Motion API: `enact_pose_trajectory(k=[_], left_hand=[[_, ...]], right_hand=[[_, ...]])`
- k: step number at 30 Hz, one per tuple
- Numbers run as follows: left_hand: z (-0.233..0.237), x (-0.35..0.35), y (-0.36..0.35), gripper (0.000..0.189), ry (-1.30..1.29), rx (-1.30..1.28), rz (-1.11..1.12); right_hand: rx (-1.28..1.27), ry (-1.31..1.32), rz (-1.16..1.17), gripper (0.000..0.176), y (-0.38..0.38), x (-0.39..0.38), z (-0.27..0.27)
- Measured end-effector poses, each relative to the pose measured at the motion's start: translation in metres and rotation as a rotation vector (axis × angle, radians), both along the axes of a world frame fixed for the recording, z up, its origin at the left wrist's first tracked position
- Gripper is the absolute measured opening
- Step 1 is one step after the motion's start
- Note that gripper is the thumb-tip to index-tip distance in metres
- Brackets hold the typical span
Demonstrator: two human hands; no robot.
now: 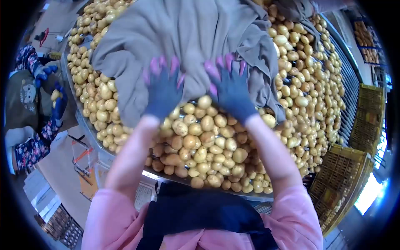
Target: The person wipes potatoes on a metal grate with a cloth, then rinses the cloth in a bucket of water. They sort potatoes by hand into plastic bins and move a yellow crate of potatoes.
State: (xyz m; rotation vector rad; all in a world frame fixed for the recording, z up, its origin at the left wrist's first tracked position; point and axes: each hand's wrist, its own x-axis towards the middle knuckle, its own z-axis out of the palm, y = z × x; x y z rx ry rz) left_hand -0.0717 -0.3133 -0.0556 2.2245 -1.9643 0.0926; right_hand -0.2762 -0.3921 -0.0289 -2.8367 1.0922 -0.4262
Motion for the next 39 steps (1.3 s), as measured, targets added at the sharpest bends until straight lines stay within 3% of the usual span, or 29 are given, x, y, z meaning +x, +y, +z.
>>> enact_pose_trajectory(k=[3, 5, 7, 9, 10, 11, 13, 15, 17, 18, 19, 20, 23, 25, 26, 27, 29, 30, 31, 32, 34, 35, 36, 37, 39], left_hand=[[0.020, -0.011, 0.042, 0.053, 0.023, 0.150, -0.010], [0.027, -0.007, 0.025, 0.054, 0.035, 0.211, 0.009], [0.025, 0.012, 0.008, 0.055, 0.031, 0.278, 0.019], [0.012, 0.044, -0.006, 0.051, 0.142, 0.242, -0.204], [0.022, 0.054, -0.010, 0.052, 0.296, 0.274, -0.225], [0.037, 0.052, -0.005, 0.052, 0.290, 0.258, -0.223], [0.066, 0.042, 0.027, 0.051, 1.333, 0.144, 0.067], [0.086, 0.043, 0.049, 0.048, 0.480, 0.541, -0.094], [0.045, 0.035, 0.089, 0.042, 0.088, 0.124, -0.240], [0.030, 0.030, 0.095, 0.039, 0.053, 0.048, -0.197], [0.031, 0.023, 0.093, 0.039, 0.036, 0.042, -0.208], [0.035, 0.014, 0.089, 0.038, 0.030, 0.100, -0.147], [0.026, 0.016, 0.090, 0.033, -0.040, 0.143, -0.078], [0.030, 0.030, 0.095, 0.024, 0.152, -0.023, -0.129], [0.050, 0.031, 0.090, 0.021, 0.425, -0.048, 0.036], [0.078, 0.034, 0.089, 0.021, 0.406, -0.048, 0.029], [0.131, 0.036, 0.097, 0.031, 0.747, -0.018, 0.335], [0.145, 0.044, 0.099, 0.035, 0.765, -0.103, 0.317], [0.159, 0.051, 0.100, 0.039, 0.779, -0.192, 0.297], [0.178, 0.050, 0.102, 0.039, 0.775, -0.204, 0.300], [0.214, 0.045, 0.116, 0.042, 0.470, -0.389, 0.032], [0.224, 0.040, 0.133, 0.042, 0.468, -0.387, 0.043], [0.232, 0.032, 0.156, 0.045, 0.521, -0.406, 0.102], [0.235, 0.025, 0.176, 0.047, 0.576, -0.431, 0.154], [0.213, 0.022, 0.235, 0.049, 0.790, -0.318, 0.238]], right_hand=[[0.155, 0.162, 0.039, 0.063, 0.025, -0.039, 0.035], [0.308, 0.157, 0.032, 0.072, -0.010, -0.054, 0.022], [0.359, 0.110, 0.214, 0.080, -0.063, -0.058, 0.014], [0.285, 0.120, 0.211, 0.078, -0.104, -0.059, 0.038], [0.177, 0.179, 0.121, 0.076, -0.116, -0.065, 0.053], [0.073, 0.233, 0.029, 0.073, -0.126, -0.076, 0.063], [-0.140, 0.213, -0.141, 0.064, -0.144, -0.106, 0.065], [-0.212, 0.096, -0.280, 0.052, -0.146, -0.129, 0.072], [-0.035, 0.094, -0.261, 0.045, -0.139, -0.148, 0.059], [-0.051, 0.222, -0.281, 0.041, -0.129, -0.140, 0.056], [-0.064, 0.349, -0.306, 0.037, -0.114, -0.127, 0.053], [-0.174, 0.216, -0.274, 0.027, -0.105, -0.124, 0.043], [-0.374, 0.223, -0.360, 0.017, -0.116, -0.108, 0.008], [-0.160, 0.005, -0.458, 0.011, -0.140, -0.103, -0.006], [-0.182, -0.007, -0.421, 0.011, -0.153, -0.109, 0.002], [-0.205, -0.009, -0.381, 0.011, -0.166, -0.119, 0.011], [-0.116, 0.051, -0.410, 0.015, -0.179, -0.151, 0.035], [-0.130, 0.110, -0.390, 0.016, -0.177, -0.165, 0.057], [-0.256, 0.221, -0.313, 0.016, -0.155, -0.180, 0.100], [-0.296, 0.141, -0.323, 0.014, -0.137, -0.194, 0.125], [-0.320, 0.044, -0.335, 0.011, -0.083, -0.219, 0.173], [-0.309, 0.025, -0.343, 0.010, -0.048, -0.229, 0.193], [-0.459, -0.089, -0.305, 0.010, -0.013, -0.238, 0.200], [-0.456, 0.042, -0.408, 0.013, 0.027, -0.243, 0.211], [-0.361, 0.064, -0.462, 0.015, 0.103, -0.256, 0.212]])
